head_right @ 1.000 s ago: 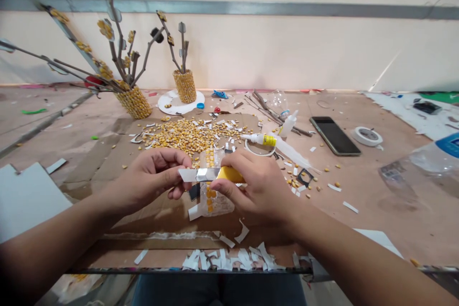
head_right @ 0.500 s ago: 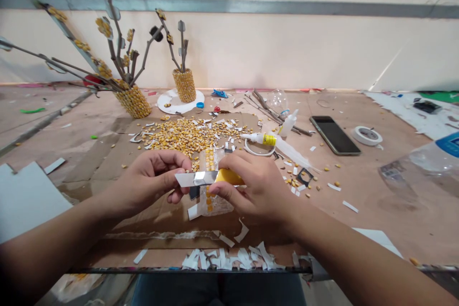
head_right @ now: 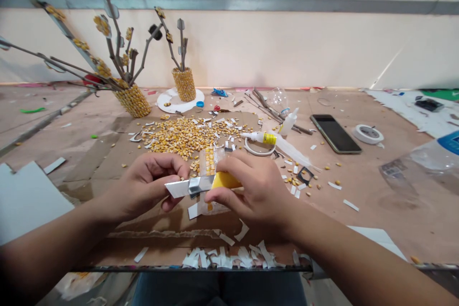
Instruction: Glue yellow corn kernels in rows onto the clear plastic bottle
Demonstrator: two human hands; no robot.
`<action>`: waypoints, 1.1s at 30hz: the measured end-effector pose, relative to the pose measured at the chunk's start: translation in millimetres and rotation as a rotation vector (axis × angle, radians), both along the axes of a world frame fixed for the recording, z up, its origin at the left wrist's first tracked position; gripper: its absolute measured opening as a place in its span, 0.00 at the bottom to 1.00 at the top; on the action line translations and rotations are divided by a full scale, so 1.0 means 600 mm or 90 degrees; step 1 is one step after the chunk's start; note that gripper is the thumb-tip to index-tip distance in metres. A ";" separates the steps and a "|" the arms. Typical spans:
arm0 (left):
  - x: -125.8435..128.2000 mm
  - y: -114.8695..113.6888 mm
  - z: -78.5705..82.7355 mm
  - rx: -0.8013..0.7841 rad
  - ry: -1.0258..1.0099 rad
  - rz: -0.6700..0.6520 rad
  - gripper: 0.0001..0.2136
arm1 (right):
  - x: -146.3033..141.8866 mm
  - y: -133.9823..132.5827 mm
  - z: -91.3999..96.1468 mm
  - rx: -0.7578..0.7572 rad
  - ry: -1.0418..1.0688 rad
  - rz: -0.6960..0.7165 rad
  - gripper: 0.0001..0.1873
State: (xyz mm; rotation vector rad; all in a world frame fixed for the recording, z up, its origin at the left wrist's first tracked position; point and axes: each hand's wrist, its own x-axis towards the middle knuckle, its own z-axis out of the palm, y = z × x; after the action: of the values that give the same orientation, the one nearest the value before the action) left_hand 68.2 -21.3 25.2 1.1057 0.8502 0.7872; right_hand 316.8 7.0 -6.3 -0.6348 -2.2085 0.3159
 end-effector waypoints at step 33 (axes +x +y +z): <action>0.015 0.002 -0.017 0.245 0.226 0.016 0.12 | 0.001 -0.005 0.032 -0.190 0.086 0.087 0.04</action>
State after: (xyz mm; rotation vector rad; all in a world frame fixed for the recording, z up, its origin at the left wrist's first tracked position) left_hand 77.3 -20.3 15.0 1.6118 1.0349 0.8082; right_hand 317.3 3.8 12.9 -0.6017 -2.0959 0.7488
